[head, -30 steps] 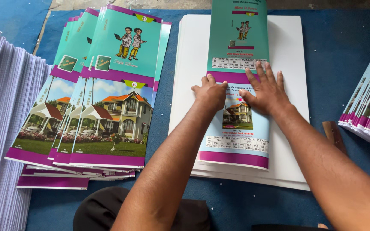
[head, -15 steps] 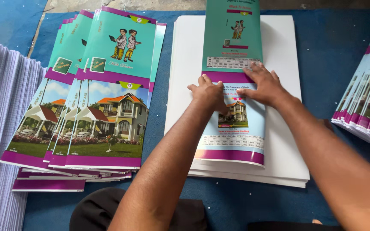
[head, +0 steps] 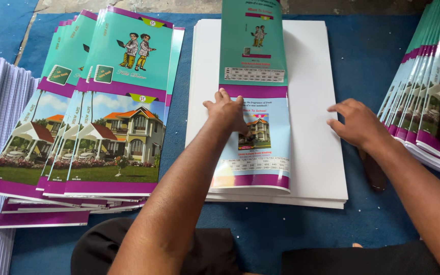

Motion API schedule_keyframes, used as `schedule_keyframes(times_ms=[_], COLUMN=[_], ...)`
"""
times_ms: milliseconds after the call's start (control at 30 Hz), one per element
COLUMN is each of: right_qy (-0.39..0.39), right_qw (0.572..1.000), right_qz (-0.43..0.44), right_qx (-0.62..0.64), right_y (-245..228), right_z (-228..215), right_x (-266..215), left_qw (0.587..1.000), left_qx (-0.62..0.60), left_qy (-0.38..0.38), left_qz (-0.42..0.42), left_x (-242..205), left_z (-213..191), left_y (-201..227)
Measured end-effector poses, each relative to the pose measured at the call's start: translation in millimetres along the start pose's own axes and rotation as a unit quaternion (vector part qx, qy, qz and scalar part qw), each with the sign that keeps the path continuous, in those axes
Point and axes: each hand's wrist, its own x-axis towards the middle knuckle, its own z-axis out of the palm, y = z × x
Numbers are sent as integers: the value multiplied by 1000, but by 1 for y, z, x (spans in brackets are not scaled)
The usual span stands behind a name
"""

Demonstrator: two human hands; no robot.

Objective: The person inserts a printed cover sheet into a stack of blank pages, folds the cover over the spine, and presses the fold with a wooden block to crease it. This process is repeated for multiple notebooks.

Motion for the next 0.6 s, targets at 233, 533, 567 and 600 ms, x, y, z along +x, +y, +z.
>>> schedule_keyframes(times_ms=[233,533,567,600], right_qy=[-62,-210,-193,-176], right_qw=[987,930,934,938], right_qz=[141,286,285,283], right_qx=[53,-101,-99,-97], right_y=[-10,2,6,9], right_z=[-25,-13,-8,-4], right_x=[-53,-70,-71,-72], left_qw=[1000,1000,1000,1000], left_qx=[-6,-1,1,-2], left_qy=[6,-9,-9,-7], left_qz=[-4,-18,-18,-18], left_x=[-7,-6,-5,-6], left_z=[2,2,3,5], left_y=[-9,-3,-2,-2])
